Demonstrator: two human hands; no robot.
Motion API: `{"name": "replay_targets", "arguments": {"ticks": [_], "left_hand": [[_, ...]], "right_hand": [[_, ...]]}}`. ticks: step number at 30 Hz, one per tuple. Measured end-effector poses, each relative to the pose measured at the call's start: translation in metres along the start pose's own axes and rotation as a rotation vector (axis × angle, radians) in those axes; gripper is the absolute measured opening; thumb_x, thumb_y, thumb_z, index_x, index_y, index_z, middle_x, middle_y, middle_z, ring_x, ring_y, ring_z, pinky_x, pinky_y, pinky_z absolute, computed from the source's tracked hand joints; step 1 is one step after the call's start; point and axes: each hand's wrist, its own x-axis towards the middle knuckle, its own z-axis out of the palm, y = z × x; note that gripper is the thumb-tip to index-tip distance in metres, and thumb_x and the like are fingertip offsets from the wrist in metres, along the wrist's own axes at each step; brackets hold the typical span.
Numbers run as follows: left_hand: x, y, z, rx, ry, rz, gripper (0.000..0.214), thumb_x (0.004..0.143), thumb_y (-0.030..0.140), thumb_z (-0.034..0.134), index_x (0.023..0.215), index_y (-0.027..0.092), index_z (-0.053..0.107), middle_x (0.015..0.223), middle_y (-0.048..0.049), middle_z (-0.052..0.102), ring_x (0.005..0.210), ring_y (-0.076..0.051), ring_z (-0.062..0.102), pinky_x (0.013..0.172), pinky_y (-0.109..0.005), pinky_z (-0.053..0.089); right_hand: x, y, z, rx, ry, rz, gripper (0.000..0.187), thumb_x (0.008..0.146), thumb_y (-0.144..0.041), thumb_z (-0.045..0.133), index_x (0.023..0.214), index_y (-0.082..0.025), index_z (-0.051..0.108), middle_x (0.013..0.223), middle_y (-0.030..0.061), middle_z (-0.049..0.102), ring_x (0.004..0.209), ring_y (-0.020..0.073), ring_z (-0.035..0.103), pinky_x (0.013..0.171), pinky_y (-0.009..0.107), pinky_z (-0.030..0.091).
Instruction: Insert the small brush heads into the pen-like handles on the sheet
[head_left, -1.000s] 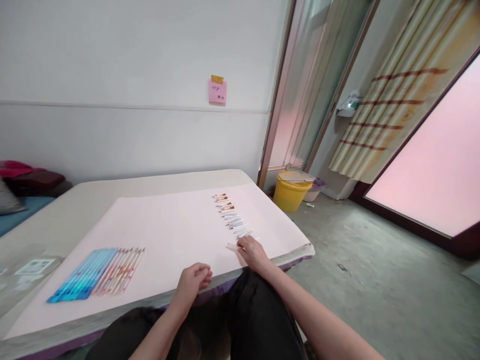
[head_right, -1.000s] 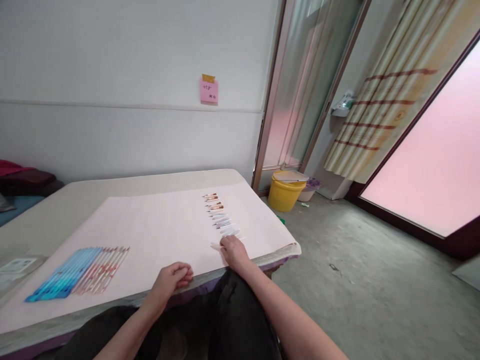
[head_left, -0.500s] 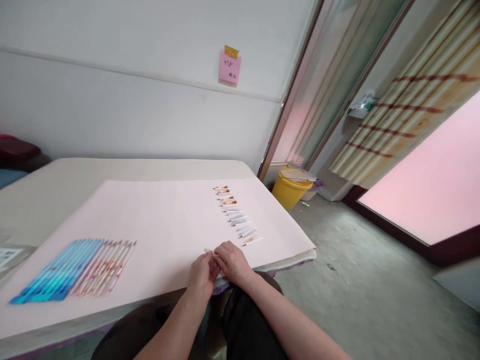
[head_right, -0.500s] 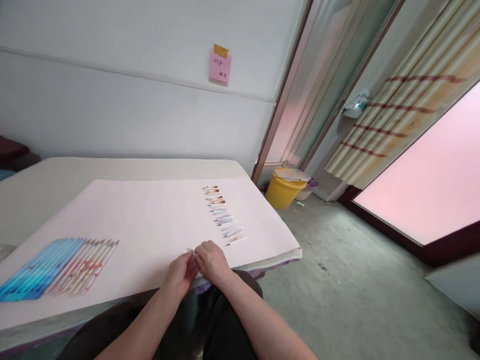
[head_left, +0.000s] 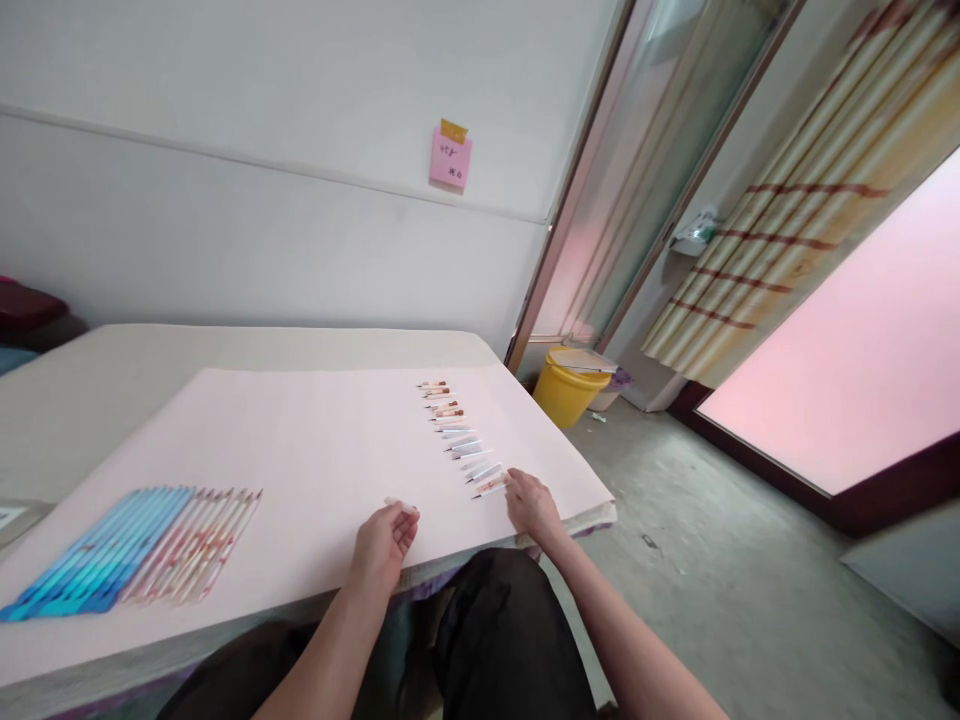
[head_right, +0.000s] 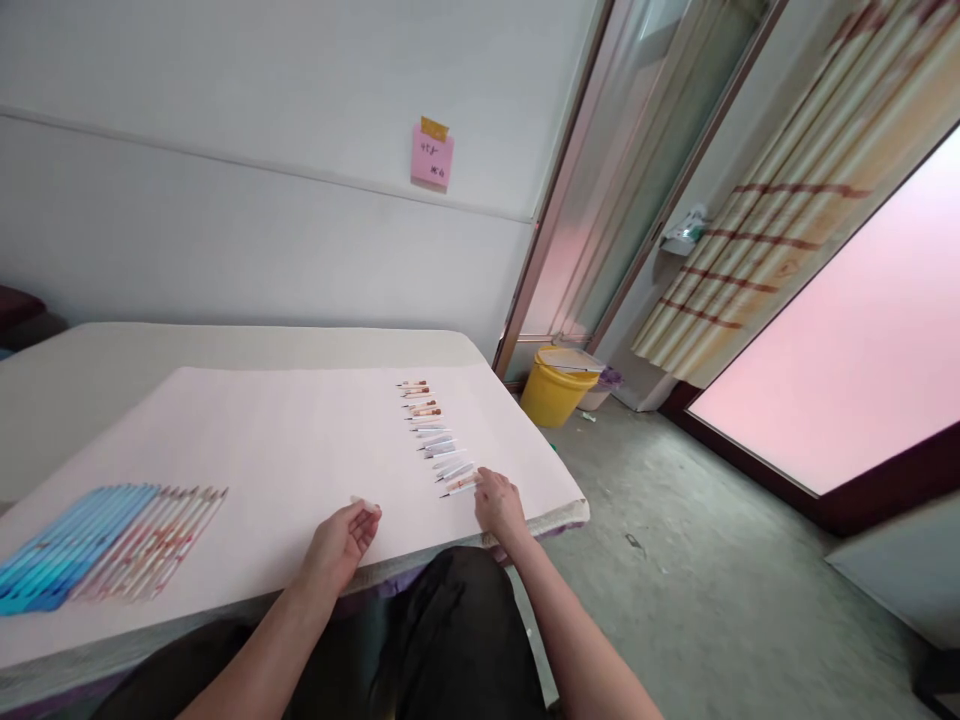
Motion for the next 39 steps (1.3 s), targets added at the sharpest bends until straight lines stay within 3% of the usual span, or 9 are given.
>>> {"name": "replay_targets", "arguments": {"ticks": [8, 14, 20, 23, 26, 39], "left_hand": [[0.006, 0.004, -0.006, -0.027, 0.027, 0.022, 0.009, 0.070, 0.006, 0.061, 0.072, 0.012, 0.055, 0.069, -0.0067, 0.065, 0.060, -0.011, 0.063, 0.054, -0.019, 0.051], [0.006, 0.007, -0.008, -0.051, 0.014, 0.035, 0.012, 0.069, 0.006, 0.062, 0.073, 0.014, 0.053, 0.067, -0.0059, 0.064, 0.059, -0.011, 0.063, 0.053, -0.019, 0.051], [0.007, 0.008, -0.010, -0.088, 0.006, 0.041, 0.009, 0.070, 0.007, 0.061, 0.072, 0.013, 0.054, 0.067, -0.0068, 0.064, 0.058, -0.012, 0.062, 0.051, -0.020, 0.051], [0.005, 0.010, -0.009, -0.102, 0.007, 0.056, 0.010, 0.070, 0.005, 0.061, 0.072, 0.013, 0.054, 0.067, -0.0058, 0.064, 0.057, -0.011, 0.062, 0.051, -0.018, 0.050], [0.002, 0.011, -0.009, -0.109, 0.002, 0.071, 0.011, 0.068, 0.005, 0.061, 0.072, 0.013, 0.054, 0.068, -0.0059, 0.064, 0.058, -0.010, 0.062, 0.052, -0.018, 0.050], [-0.001, 0.015, -0.011, -0.107, -0.051, 0.170, 0.011, 0.066, 0.010, 0.065, 0.070, 0.014, 0.056, 0.071, -0.0046, 0.064, 0.064, -0.011, 0.063, 0.058, -0.020, 0.049]], "right_hand": [[-0.013, -0.003, 0.010, -0.088, -0.051, -0.042, 0.019, 0.086, -0.019, 0.045, 0.093, -0.020, 0.063, 0.094, 0.0066, 0.064, 0.092, 0.0185, 0.053, 0.077, 0.026, 0.033], [-0.012, -0.009, 0.000, -0.124, -0.096, -0.126, 0.013, 0.085, -0.015, 0.046, 0.083, -0.016, 0.059, 0.089, 0.0090, 0.061, 0.086, 0.0187, 0.052, 0.075, 0.026, 0.034], [-0.032, -0.061, -0.030, -0.075, -0.098, -0.287, 0.016, 0.093, -0.022, 0.035, 0.091, -0.020, 0.051, 0.089, 0.0035, 0.059, 0.079, 0.0149, 0.054, 0.062, 0.024, 0.031], [-0.042, -0.094, -0.041, -0.079, -0.121, -0.395, 0.014, 0.092, -0.021, 0.036, 0.091, -0.022, 0.050, 0.087, 0.0020, 0.059, 0.074, 0.0140, 0.055, 0.058, 0.025, 0.028], [-0.046, -0.117, -0.044, -0.125, -0.160, -0.415, 0.010, 0.090, -0.020, 0.040, 0.090, -0.021, 0.050, 0.087, 0.0019, 0.060, 0.070, 0.0140, 0.055, 0.055, 0.026, 0.025], [-0.044, -0.135, -0.037, -0.195, -0.165, -0.388, 0.009, 0.090, -0.019, 0.040, 0.089, -0.021, 0.049, 0.087, 0.0022, 0.061, 0.071, 0.0152, 0.058, 0.052, 0.028, 0.022]]}}
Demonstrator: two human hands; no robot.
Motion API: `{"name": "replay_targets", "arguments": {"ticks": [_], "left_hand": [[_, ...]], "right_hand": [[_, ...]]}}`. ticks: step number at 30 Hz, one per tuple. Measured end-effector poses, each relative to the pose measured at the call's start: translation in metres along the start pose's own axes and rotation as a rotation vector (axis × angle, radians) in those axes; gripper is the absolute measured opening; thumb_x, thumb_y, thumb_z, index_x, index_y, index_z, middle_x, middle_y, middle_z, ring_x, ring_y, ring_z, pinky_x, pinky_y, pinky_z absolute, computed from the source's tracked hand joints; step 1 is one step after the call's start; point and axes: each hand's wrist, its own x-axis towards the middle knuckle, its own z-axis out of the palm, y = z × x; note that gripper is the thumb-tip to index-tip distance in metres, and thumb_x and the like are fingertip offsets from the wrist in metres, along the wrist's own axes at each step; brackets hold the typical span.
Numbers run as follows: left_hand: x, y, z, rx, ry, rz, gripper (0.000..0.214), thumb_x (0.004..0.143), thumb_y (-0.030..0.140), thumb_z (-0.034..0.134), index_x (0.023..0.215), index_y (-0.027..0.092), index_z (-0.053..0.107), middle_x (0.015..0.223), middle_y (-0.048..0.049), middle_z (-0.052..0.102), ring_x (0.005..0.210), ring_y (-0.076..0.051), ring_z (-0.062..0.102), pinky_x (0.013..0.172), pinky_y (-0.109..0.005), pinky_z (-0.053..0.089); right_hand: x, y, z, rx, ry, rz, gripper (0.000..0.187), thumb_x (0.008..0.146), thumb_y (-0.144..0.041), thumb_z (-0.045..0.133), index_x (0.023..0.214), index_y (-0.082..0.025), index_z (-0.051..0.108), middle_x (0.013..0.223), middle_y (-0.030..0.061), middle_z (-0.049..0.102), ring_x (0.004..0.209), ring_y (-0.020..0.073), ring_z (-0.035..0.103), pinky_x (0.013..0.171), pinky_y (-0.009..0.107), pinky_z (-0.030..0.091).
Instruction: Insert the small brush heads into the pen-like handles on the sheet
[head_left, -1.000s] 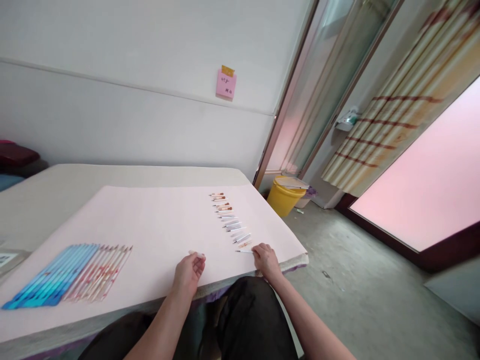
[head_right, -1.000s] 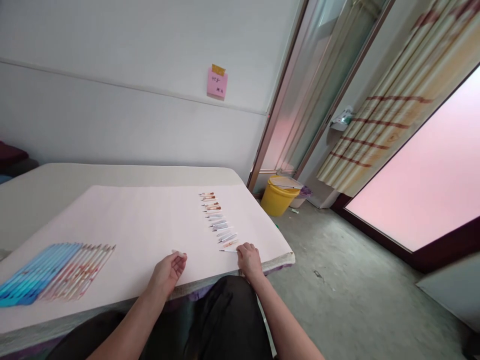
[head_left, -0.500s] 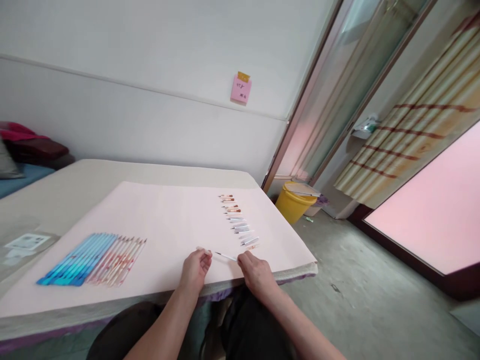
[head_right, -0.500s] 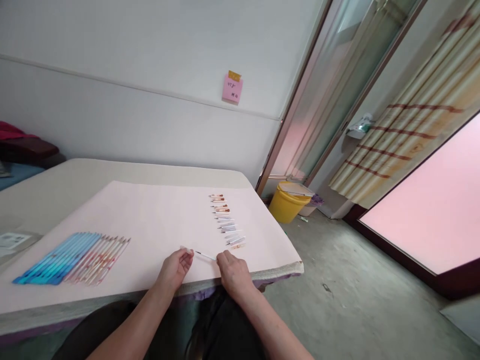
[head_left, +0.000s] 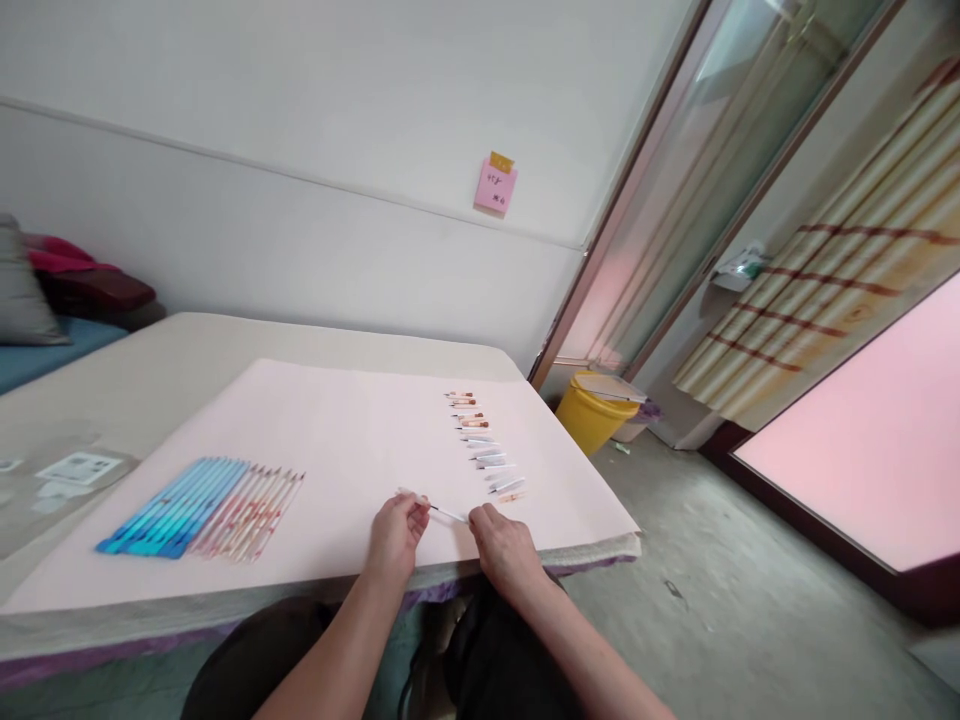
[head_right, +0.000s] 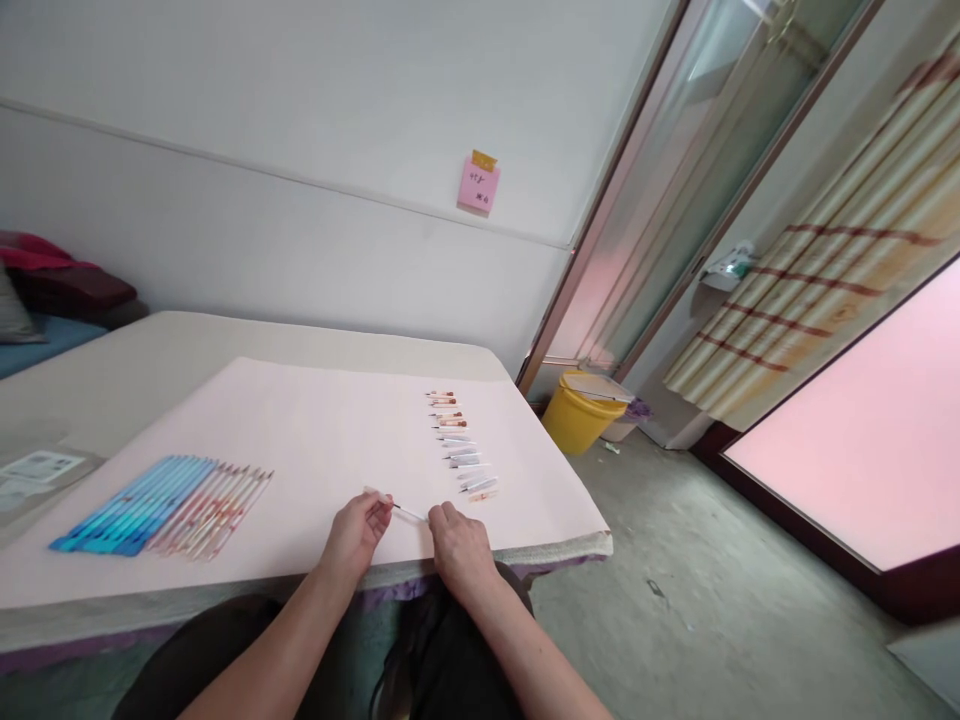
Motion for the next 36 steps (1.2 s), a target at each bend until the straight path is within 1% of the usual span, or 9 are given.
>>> {"name": "replay_targets", "arguments": {"ticks": [3, 8, 13, 17, 23, 26, 28, 31, 36], "left_hand": [[-0.001, 0.001, 0.001, 0.028, -0.009, 0.034, 0.011, 0.066, 0.012, 0.066, 0.071, 0.014, 0.056, 0.072, -0.0039, 0.065, 0.066, -0.010, 0.063, 0.059, -0.019, 0.048], [-0.003, -0.001, 0.001, 0.084, -0.036, 0.053, 0.011, 0.068, 0.016, 0.065, 0.072, 0.015, 0.055, 0.074, -0.0053, 0.066, 0.067, -0.011, 0.063, 0.062, -0.021, 0.048], [-0.006, -0.008, 0.003, 0.120, -0.068, 0.033, 0.013, 0.069, 0.018, 0.065, 0.073, 0.015, 0.053, 0.076, -0.0068, 0.066, 0.065, -0.012, 0.062, 0.062, -0.024, 0.048], [-0.012, -0.012, 0.007, 0.153, -0.140, 0.011, 0.017, 0.068, 0.022, 0.067, 0.075, 0.015, 0.053, 0.076, -0.0057, 0.066, 0.065, -0.012, 0.061, 0.064, -0.024, 0.047], [-0.012, -0.012, 0.005, 0.119, -0.148, -0.003, 0.021, 0.066, 0.023, 0.069, 0.077, 0.015, 0.053, 0.073, -0.0029, 0.063, 0.064, -0.011, 0.060, 0.064, -0.024, 0.046], [-0.011, -0.011, 0.004, 0.094, -0.162, -0.031, 0.022, 0.067, 0.023, 0.069, 0.082, 0.015, 0.056, 0.074, -0.0020, 0.062, 0.063, -0.010, 0.059, 0.064, -0.023, 0.046], [-0.012, -0.011, 0.005, 0.056, -0.185, -0.063, 0.023, 0.067, 0.021, 0.070, 0.085, 0.016, 0.056, 0.073, -0.0014, 0.061, 0.063, -0.010, 0.059, 0.065, -0.023, 0.047], [-0.016, -0.011, 0.008, 0.003, -0.246, -0.106, 0.021, 0.068, 0.019, 0.069, 0.082, 0.017, 0.053, 0.073, -0.0008, 0.060, 0.066, -0.012, 0.061, 0.068, -0.026, 0.048], [-0.018, -0.013, 0.008, 0.012, -0.291, -0.147, 0.020, 0.072, 0.018, 0.066, 0.082, 0.019, 0.049, 0.074, -0.0017, 0.060, 0.068, -0.014, 0.063, 0.068, -0.029, 0.050]], "right_hand": [[0.001, -0.003, 0.000, 0.000, 0.005, 0.008, 0.010, 0.090, -0.019, 0.039, 0.089, -0.020, 0.049, 0.086, 0.0019, 0.061, 0.069, 0.0149, 0.058, 0.051, 0.029, 0.021], [0.003, -0.010, 0.001, 0.005, -0.025, 0.035, 0.010, 0.091, -0.020, 0.038, 0.090, -0.020, 0.048, 0.087, 0.0029, 0.061, 0.064, 0.0142, 0.058, 0.050, 0.030, 0.017], [0.008, -0.017, 0.006, 0.069, -0.007, 0.067, 0.011, 0.091, -0.018, 0.038, 0.089, -0.020, 0.048, 0.087, 0.0025, 0.061, 0.065, 0.0142, 0.058, 0.051, 0.028, 0.021], [0.014, -0.025, 0.009, 0.112, 0.021, 0.069, 0.012, 0.092, -0.020, 0.037, 0.088, -0.020, 0.048, 0.087, 0.0027, 0.060, 0.063, 0.0137, 0.057, 0.050, 0.027, 0.023], [0.022, -0.035, 0.012, 0.223, 0.071, 0.098, 0.013, 0.093, -0.020, 0.037, 0.086, -0.019, 0.049, 0.084, 0.0029, 0.058, 0.062, 0.0123, 0.056, 0.051, 0.025, 0.029], [0.022, -0.036, 0.013, 0.251, 0.065, 0.100, 0.013, 0.092, -0.017, 0.038, 0.085, -0.019, 0.050, 0.082, 0.0027, 0.057, 0.062, 0.0122, 0.055, 0.052, 0.024, 0.030], [0.022, -0.036, 0.016, 0.276, 0.072, 0.099, 0.012, 0.091, -0.016, 0.039, 0.086, -0.019, 0.050, 0.082, 0.0025, 0.057, 0.064, 0.0125, 0.055, 0.054, 0.023, 0.031], [0.021, -0.034, 0.020, 0.331, 0.092, 0.108, 0.010, 0.090, -0.016, 0.042, 0.088, -0.020, 0.051, 0.083, 0.0027, 0.057, 0.067, 0.0130, 0.056, 0.056, 0.023, 0.033], [0.016, -0.029, 0.027, 0.428, 0.134, 0.125, 0.010, 0.090, -0.019, 0.043, 0.090, -0.020, 0.053, 0.085, 0.0036, 0.057, 0.069, 0.0140, 0.056, 0.059, 0.023, 0.035]]}}
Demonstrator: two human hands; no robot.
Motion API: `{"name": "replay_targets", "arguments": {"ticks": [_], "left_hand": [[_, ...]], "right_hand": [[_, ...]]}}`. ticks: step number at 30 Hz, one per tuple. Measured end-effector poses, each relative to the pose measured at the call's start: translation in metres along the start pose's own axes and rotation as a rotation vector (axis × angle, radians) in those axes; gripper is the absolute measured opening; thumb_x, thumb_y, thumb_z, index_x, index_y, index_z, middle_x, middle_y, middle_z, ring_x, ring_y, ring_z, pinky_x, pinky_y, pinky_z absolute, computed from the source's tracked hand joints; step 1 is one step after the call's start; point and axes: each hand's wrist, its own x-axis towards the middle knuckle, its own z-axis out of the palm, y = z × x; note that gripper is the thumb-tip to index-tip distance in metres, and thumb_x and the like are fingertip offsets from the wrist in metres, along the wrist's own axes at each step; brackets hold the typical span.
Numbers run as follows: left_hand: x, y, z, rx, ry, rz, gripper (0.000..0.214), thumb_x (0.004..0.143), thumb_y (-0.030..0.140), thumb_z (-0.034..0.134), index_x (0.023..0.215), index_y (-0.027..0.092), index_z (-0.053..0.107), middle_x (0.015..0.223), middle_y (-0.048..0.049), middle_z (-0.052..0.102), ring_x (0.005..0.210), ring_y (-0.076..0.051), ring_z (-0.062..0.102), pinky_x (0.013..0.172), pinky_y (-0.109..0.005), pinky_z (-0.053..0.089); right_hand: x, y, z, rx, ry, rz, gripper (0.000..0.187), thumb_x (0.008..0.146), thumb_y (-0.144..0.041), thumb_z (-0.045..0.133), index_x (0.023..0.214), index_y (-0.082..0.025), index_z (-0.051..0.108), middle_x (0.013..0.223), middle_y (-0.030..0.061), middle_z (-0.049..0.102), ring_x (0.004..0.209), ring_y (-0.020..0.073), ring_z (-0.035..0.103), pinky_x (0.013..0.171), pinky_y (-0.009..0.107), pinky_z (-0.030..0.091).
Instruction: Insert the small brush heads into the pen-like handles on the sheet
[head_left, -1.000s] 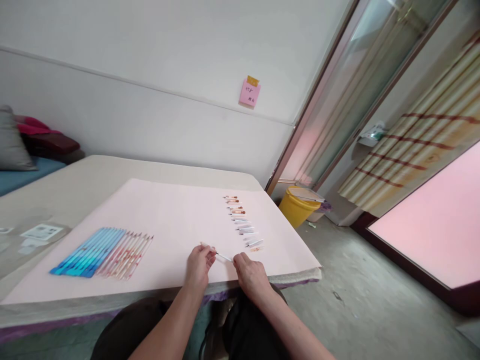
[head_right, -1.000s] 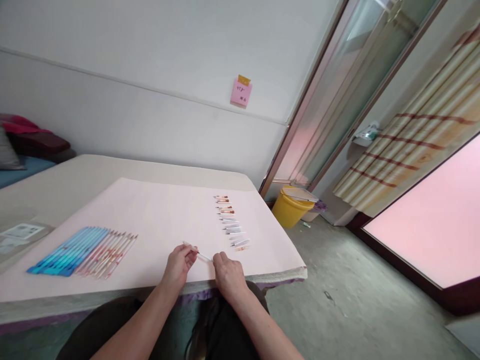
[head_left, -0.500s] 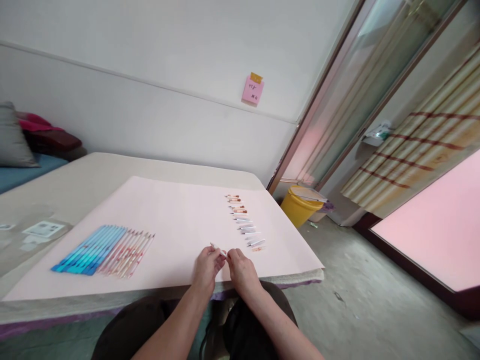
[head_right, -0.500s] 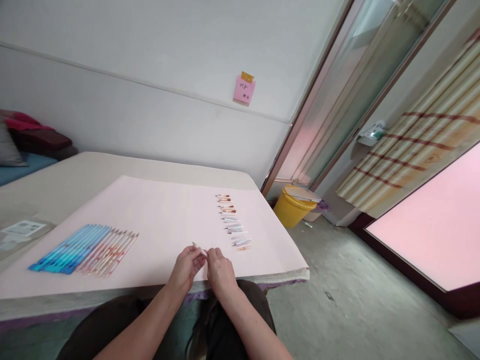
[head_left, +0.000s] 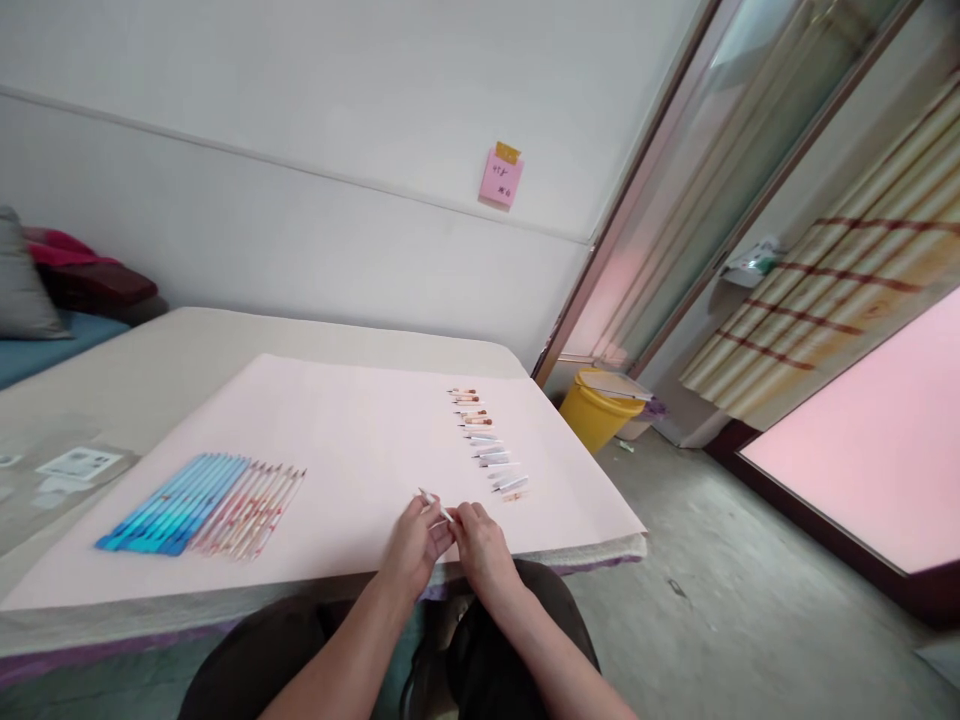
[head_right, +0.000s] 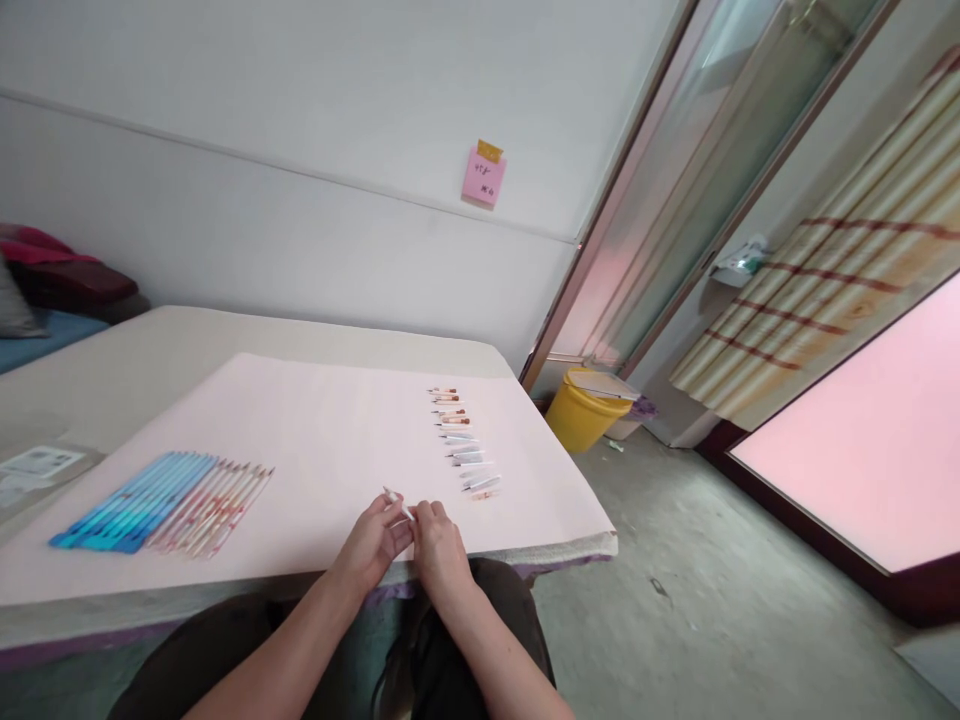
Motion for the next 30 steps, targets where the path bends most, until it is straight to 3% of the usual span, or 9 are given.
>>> {"name": "replay_targets", "arguments": {"ticks": [5, 9, 11, 15, 19, 30], "left_hand": [[0.003, -0.003, -0.002, 0.010, 0.054, 0.013, 0.018, 0.074, 0.014, 0.063, 0.078, 0.018, 0.046, 0.068, -0.0010, 0.058, 0.064, -0.015, 0.063, 0.066, -0.030, 0.052], [0.005, -0.002, -0.003, 0.015, 0.106, 0.005, 0.015, 0.077, 0.011, 0.059, 0.076, 0.018, 0.045, 0.068, -0.0024, 0.060, 0.065, -0.016, 0.065, 0.067, -0.032, 0.053], [0.006, 0.001, -0.004, 0.023, 0.138, -0.002, 0.013, 0.079, 0.010, 0.056, 0.076, 0.017, 0.045, 0.070, -0.0047, 0.062, 0.068, -0.017, 0.066, 0.069, -0.034, 0.054], [0.007, 0.005, -0.004, 0.031, 0.187, -0.006, 0.012, 0.081, 0.010, 0.054, 0.077, 0.017, 0.046, 0.073, -0.0072, 0.064, 0.070, -0.017, 0.066, 0.070, -0.033, 0.054], [0.009, 0.005, -0.004, 0.027, 0.212, -0.016, 0.012, 0.082, 0.009, 0.053, 0.076, 0.017, 0.046, 0.073, -0.0077, 0.064, 0.069, -0.016, 0.066, 0.070, -0.032, 0.054], [0.014, 0.001, -0.007, 0.031, 0.243, -0.012, 0.012, 0.083, 0.008, 0.050, 0.076, 0.017, 0.046, 0.074, -0.0077, 0.064, 0.069, -0.015, 0.066, 0.068, -0.031, 0.055]], "right_hand": [[-0.009, -0.002, 0.002, 0.045, 0.026, 0.007, 0.015, 0.090, -0.016, 0.039, 0.088, -0.019, 0.054, 0.085, 0.0044, 0.056, 0.067, 0.0138, 0.055, 0.058, 0.023, 0.036], [-0.010, 0.011, -0.012, 0.081, 0.017, -0.062, 0.015, 0.091, -0.021, 0.039, 0.089, -0.020, 0.054, 0.088, 0.0035, 0.057, 0.073, 0.0133, 0.057, 0.062, 0.022, 0.039], [-0.007, 0.032, -0.026, 0.028, 0.058, -0.027, 0.017, 0.092, -0.024, 0.038, 0.091, -0.021, 0.055, 0.089, 0.0032, 0.058, 0.080, 0.0143, 0.058, 0.067, 0.022, 0.039], [0.007, 0.092, -0.049, -0.245, 0.086, 0.201, 0.018, 0.090, -0.021, 0.039, 0.096, -0.021, 0.056, 0.101, 0.0045, 0.060, 0.085, 0.0152, 0.058, 0.068, 0.023, 0.038], [0.014, 0.130, -0.051, -0.348, -0.015, 0.179, 0.020, 0.087, -0.015, 0.041, 0.094, -0.020, 0.059, 0.099, 0.0053, 0.062, 0.094, 0.0165, 0.055, 0.075, 0.023, 0.037], [0.008, 0.135, -0.044, -0.371, -0.132, 0.163, 0.018, 0.089, -0.021, 0.041, 0.086, -0.017, 0.058, 0.096, 0.0094, 0.060, 0.092, 0.0183, 0.053, 0.072, 0.025, 0.035]]}}
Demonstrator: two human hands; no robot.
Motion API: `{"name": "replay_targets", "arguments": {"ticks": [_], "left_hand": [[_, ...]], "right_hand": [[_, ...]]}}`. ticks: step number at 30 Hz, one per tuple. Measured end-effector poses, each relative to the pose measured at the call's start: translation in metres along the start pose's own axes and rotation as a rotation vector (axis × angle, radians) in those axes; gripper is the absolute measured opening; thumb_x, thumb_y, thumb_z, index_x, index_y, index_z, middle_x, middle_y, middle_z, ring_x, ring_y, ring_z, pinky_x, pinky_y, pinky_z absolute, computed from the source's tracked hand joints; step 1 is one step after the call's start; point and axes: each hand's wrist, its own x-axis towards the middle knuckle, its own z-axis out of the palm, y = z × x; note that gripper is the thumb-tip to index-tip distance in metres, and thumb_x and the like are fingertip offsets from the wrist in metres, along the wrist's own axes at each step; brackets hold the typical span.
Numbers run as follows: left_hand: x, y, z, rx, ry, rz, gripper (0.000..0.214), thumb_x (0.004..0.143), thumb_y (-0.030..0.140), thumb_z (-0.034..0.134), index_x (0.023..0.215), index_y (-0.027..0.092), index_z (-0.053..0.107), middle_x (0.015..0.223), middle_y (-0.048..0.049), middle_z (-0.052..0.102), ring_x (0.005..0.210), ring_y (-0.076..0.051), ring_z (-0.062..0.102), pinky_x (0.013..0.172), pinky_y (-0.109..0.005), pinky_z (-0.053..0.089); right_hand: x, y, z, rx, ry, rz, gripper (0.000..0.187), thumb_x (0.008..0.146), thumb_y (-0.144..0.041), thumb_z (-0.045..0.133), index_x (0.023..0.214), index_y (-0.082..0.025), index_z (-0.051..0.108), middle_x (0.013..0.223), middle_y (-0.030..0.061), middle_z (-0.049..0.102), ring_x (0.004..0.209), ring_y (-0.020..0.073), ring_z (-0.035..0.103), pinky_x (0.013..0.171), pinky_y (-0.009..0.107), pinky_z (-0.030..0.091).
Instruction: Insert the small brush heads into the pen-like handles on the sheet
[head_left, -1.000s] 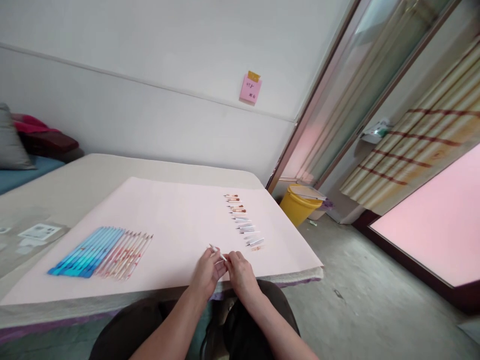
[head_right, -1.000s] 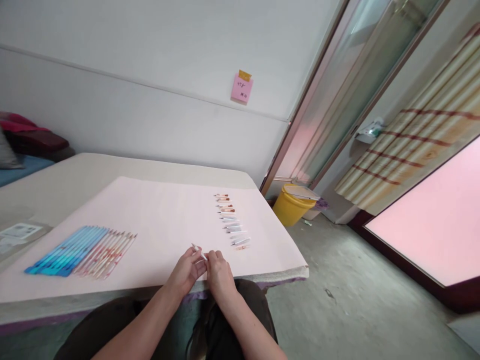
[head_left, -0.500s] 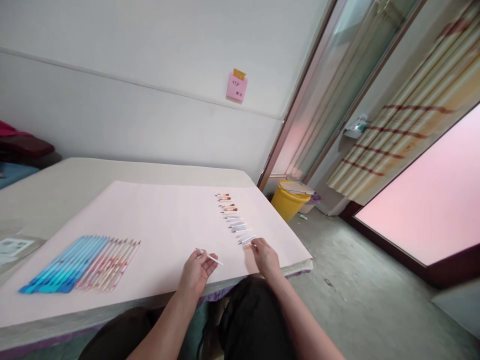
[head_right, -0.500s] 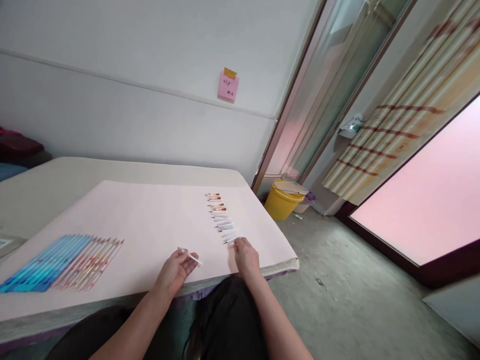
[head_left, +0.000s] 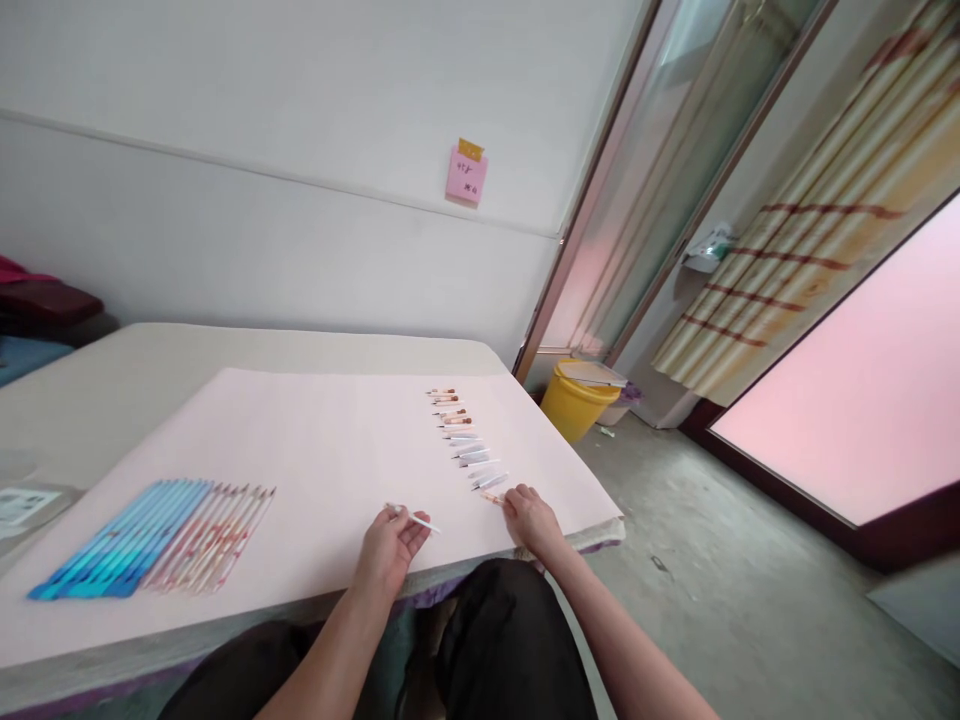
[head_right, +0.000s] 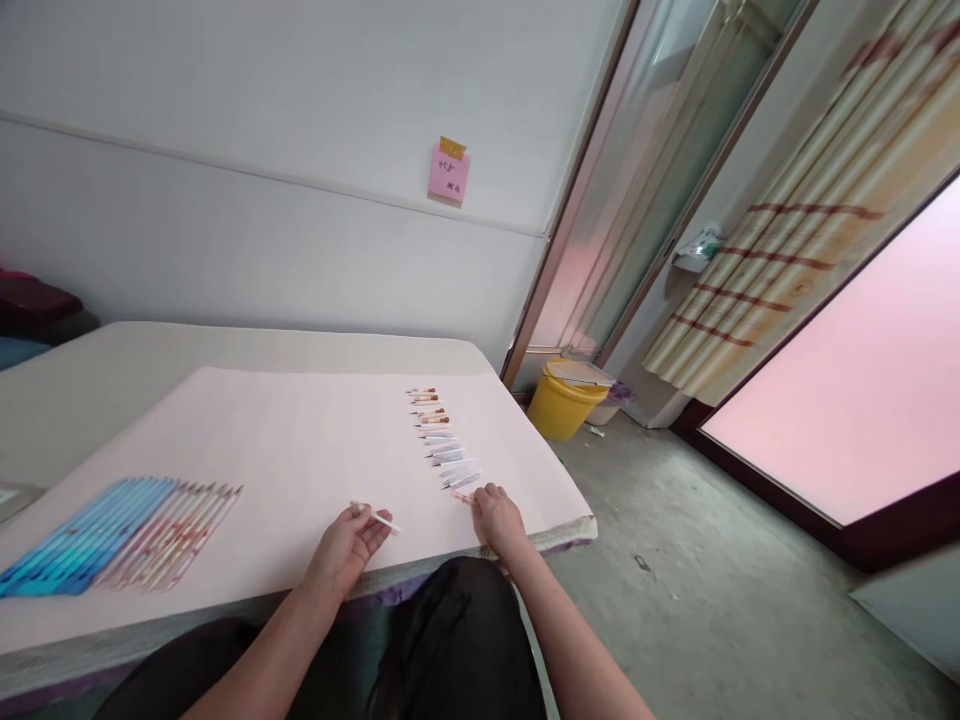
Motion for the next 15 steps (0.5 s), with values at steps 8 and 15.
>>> {"name": "replay_targets", "arguments": {"ticks": [8, 15], "left_hand": [[0.002, 0.001, -0.003, -0.064, 0.032, 0.057, 0.013, 0.081, 0.008, 0.053, 0.074, 0.017, 0.046, 0.073, -0.0069, 0.063, 0.072, -0.017, 0.067, 0.070, -0.033, 0.055], [0.003, 0.005, -0.006, -0.086, 0.053, 0.087, 0.013, 0.081, 0.007, 0.052, 0.075, 0.017, 0.047, 0.071, -0.0057, 0.063, 0.071, -0.016, 0.067, 0.070, -0.032, 0.055]], "right_hand": [[-0.026, -0.048, -0.024, 0.221, -0.030, -0.151, 0.011, 0.086, -0.021, 0.045, 0.092, -0.022, 0.054, 0.088, 0.0004, 0.063, 0.079, 0.0127, 0.057, 0.066, 0.021, 0.035], [-0.039, -0.085, -0.036, 0.362, 0.009, -0.250, 0.010, 0.085, -0.021, 0.045, 0.088, -0.022, 0.054, 0.085, 0.0008, 0.061, 0.076, 0.0135, 0.056, 0.066, 0.021, 0.035]]}}
